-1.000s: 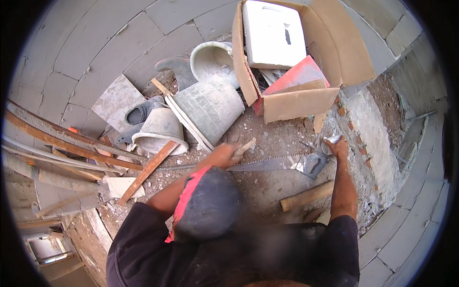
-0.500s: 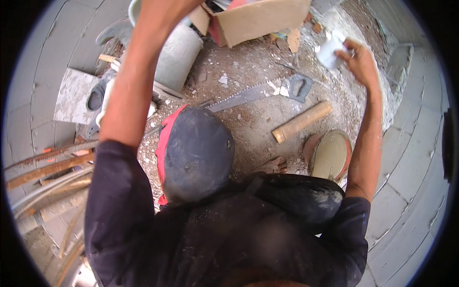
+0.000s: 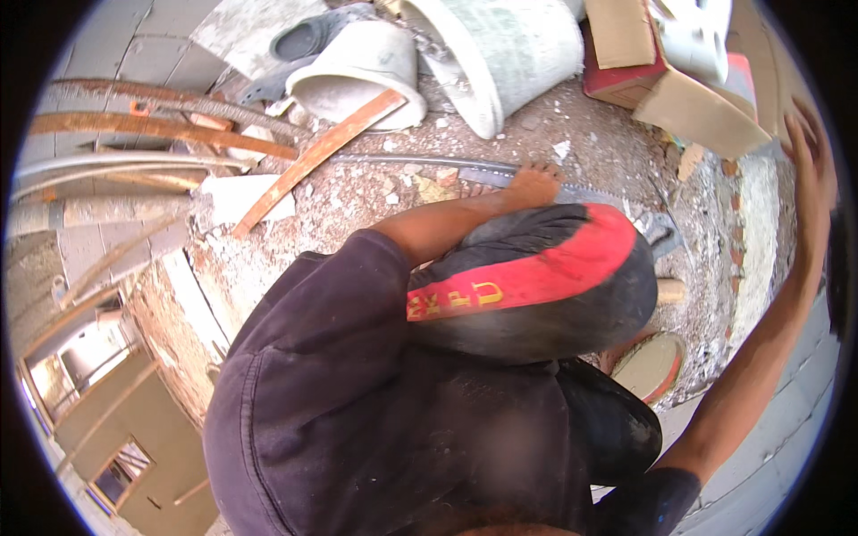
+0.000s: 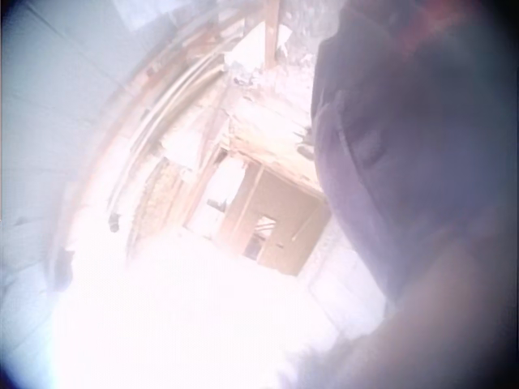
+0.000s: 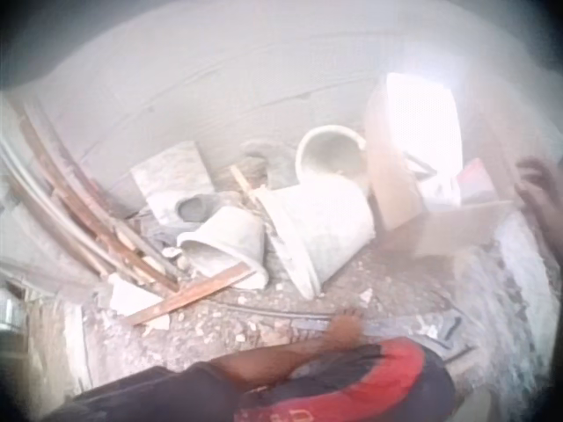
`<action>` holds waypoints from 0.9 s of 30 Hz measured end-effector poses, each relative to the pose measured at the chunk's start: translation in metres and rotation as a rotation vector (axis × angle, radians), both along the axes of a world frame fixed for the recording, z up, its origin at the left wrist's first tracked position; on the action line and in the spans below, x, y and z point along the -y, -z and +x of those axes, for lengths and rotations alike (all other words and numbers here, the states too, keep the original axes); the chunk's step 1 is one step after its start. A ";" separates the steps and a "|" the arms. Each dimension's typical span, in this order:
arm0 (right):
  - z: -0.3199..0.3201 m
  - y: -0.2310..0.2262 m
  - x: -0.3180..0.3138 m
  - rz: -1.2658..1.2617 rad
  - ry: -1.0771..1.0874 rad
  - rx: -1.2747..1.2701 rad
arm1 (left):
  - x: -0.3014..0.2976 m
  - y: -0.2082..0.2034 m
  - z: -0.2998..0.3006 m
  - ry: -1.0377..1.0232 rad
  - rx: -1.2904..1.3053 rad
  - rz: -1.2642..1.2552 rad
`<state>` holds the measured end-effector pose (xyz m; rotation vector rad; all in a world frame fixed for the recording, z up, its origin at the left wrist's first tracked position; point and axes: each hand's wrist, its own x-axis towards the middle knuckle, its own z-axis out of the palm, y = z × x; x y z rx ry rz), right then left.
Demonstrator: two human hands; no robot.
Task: The person applies wet plaster to a cinder block wall by scooping it from a bucket and flinging it against the surface.
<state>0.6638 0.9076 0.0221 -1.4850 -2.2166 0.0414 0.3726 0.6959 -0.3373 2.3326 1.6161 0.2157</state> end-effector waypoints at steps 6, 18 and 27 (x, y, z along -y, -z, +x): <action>0.014 0.017 0.081 -0.240 0.071 -0.104 | 0.005 0.036 -0.007 -0.045 0.001 0.019; 0.034 0.021 0.132 -0.376 0.307 -0.554 | -0.024 0.001 -0.009 -0.075 0.154 -0.370; 0.017 0.010 0.131 -0.303 0.390 -0.715 | -0.024 -0.052 -0.037 0.170 0.319 -0.460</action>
